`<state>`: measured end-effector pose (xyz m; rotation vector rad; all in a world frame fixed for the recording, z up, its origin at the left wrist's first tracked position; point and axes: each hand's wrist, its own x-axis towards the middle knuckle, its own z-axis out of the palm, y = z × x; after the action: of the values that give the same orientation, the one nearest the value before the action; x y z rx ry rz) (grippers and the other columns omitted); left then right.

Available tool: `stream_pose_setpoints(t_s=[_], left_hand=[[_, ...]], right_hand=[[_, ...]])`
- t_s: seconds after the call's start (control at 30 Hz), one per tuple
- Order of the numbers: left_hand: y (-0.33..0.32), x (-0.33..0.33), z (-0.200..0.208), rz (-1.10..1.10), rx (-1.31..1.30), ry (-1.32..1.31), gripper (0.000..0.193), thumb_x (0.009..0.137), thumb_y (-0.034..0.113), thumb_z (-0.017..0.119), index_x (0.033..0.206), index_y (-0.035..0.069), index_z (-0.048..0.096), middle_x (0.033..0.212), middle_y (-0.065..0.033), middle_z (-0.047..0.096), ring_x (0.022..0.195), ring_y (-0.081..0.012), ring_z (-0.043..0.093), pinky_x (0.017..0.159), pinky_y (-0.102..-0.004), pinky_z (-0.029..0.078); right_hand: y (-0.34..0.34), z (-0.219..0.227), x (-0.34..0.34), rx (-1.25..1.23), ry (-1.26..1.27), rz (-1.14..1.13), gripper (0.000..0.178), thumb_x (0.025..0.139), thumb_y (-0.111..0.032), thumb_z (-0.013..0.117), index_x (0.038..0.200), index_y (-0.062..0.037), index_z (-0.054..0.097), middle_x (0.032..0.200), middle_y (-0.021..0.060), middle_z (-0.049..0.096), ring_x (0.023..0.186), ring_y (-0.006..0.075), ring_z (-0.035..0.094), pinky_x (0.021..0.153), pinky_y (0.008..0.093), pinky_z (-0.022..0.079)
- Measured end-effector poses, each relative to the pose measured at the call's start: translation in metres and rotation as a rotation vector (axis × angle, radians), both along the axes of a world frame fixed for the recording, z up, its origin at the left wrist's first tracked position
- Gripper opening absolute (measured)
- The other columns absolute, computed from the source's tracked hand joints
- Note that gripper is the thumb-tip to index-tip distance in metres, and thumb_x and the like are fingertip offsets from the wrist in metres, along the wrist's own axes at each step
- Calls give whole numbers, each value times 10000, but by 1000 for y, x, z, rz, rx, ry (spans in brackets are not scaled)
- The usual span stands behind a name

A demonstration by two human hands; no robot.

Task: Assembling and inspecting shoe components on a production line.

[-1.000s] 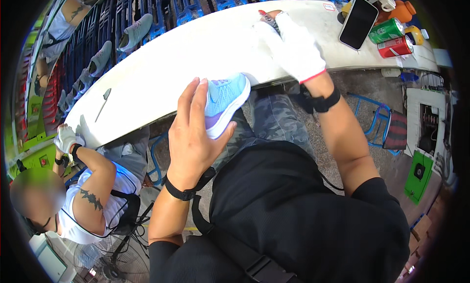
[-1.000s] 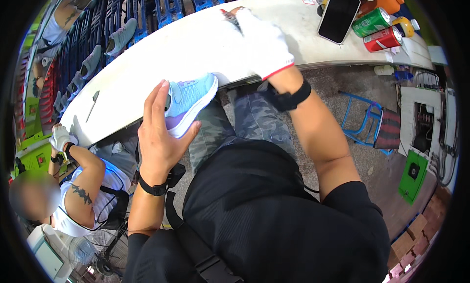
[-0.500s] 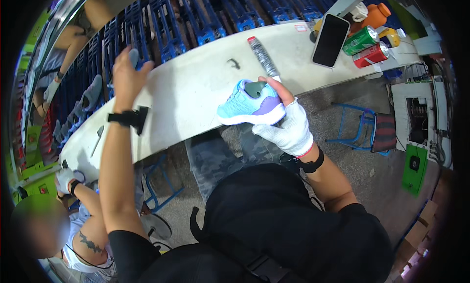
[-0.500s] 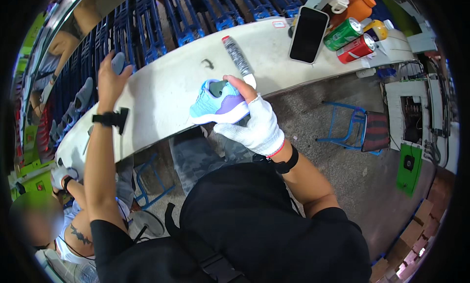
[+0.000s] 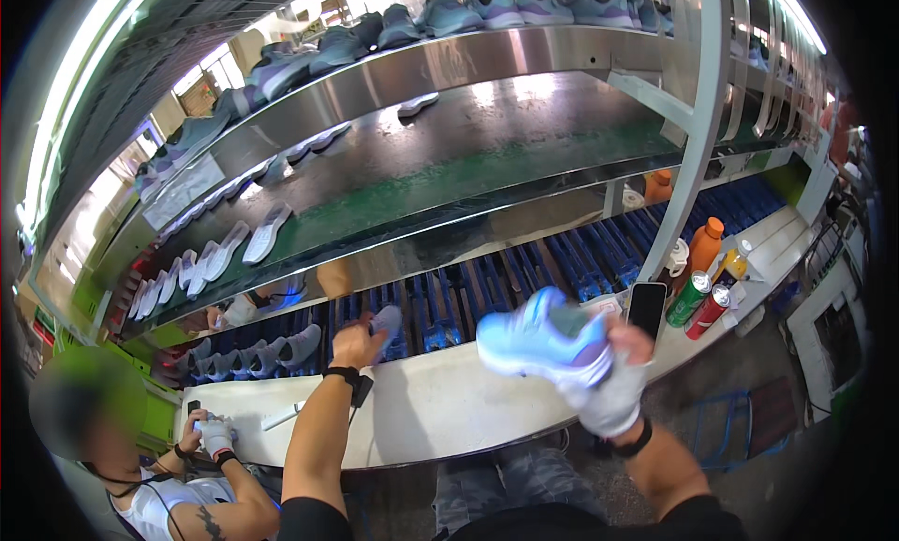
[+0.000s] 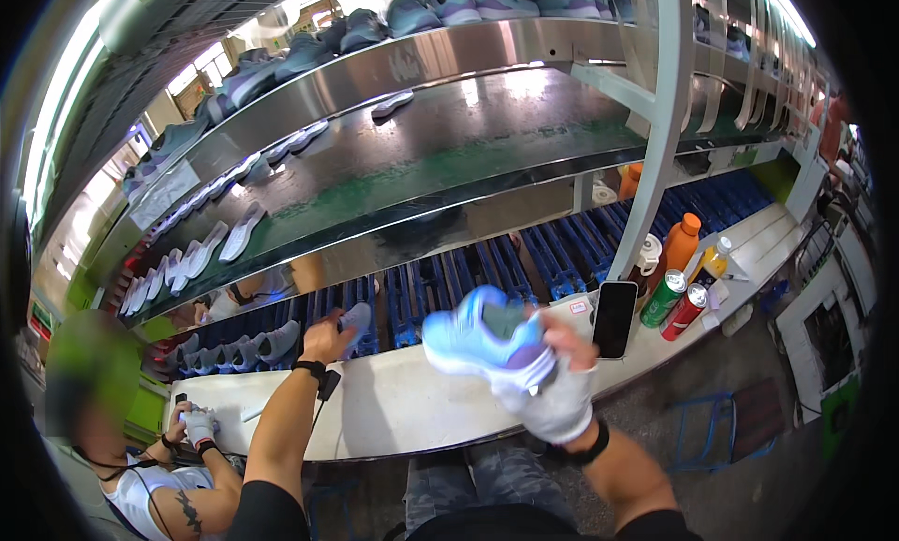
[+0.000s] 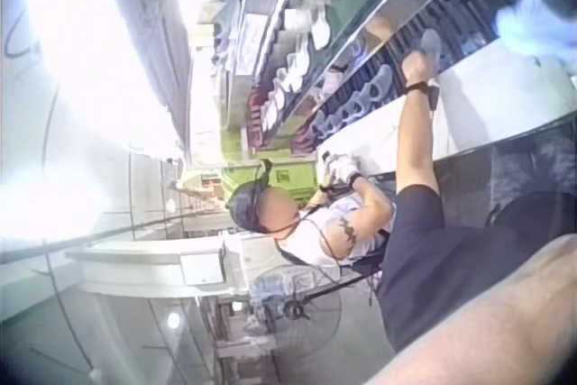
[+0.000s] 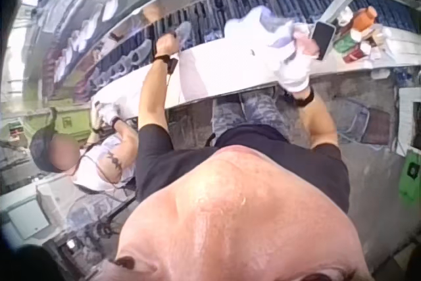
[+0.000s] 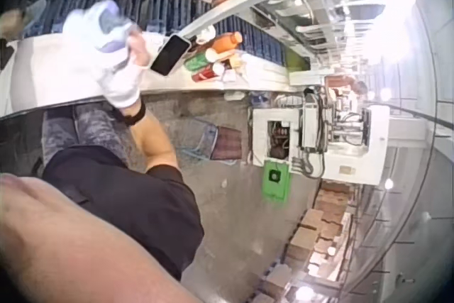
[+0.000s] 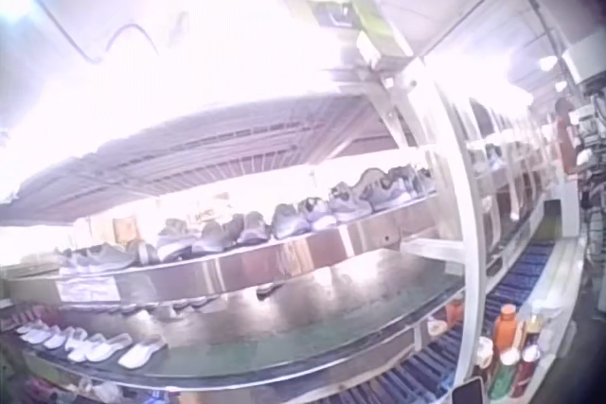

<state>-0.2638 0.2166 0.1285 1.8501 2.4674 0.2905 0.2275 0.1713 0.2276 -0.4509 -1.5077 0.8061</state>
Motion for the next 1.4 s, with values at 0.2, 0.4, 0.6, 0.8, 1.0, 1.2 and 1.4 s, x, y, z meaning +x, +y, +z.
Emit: stream_pose_setpoints(t_s=[0.2,0.4,0.6,0.8,1.0,1.2,1.4], left_hand=[[-80,100,65,-354,-210,-486,577,995,585,710,1381,156,707,1154,-244,797,1080,-433,776,944,-499,611],[-158,102,17,-484,-70,-317,496,1038,466,679,1403,130,708,1138,-223,788,1073,-443,745,987,-523,580],[-150,156,12,-589,121,28,488,1010,271,701,1459,88,649,1121,-164,760,1032,-404,728,923,-512,576],[-168,212,43,-607,703,-504,527,948,107,793,1446,93,623,1254,-161,733,1153,-382,706,970,-491,574],[-186,253,17,-602,706,-633,532,924,89,830,1428,106,661,1315,-170,718,1193,-405,702,1019,-488,584],[-205,239,45,-570,751,-439,514,830,66,855,1330,143,761,1200,-83,765,953,-317,686,870,-442,542],[-212,243,26,-293,636,-622,439,887,74,893,1287,41,716,1135,-127,815,654,-155,652,592,-310,533]], right_hand=[[177,282,-100,779,295,-66,556,880,-249,803,1394,-109,645,1530,214,594,1406,417,600,1156,596,469],[189,312,-193,1019,-300,-433,337,920,-312,837,1164,-93,760,1268,187,733,1179,389,699,1050,499,541],[144,168,-304,776,-921,45,356,983,-448,711,1053,-102,753,1157,160,746,1115,377,716,1018,511,553],[102,164,-401,646,-958,187,548,1001,-602,667,1235,-110,726,1253,190,749,1198,394,713,1062,500,546],[102,178,-419,544,-1068,210,579,866,-608,784,1126,-91,792,1235,204,760,1186,410,712,1040,492,569],[119,128,-291,735,-647,3,222,830,-133,805,1051,-122,786,1018,134,781,1064,371,729,929,454,583],[56,62,-69,554,-286,289,328,883,-60,897,1170,-43,740,1056,108,798,983,267,781,883,405,612]])
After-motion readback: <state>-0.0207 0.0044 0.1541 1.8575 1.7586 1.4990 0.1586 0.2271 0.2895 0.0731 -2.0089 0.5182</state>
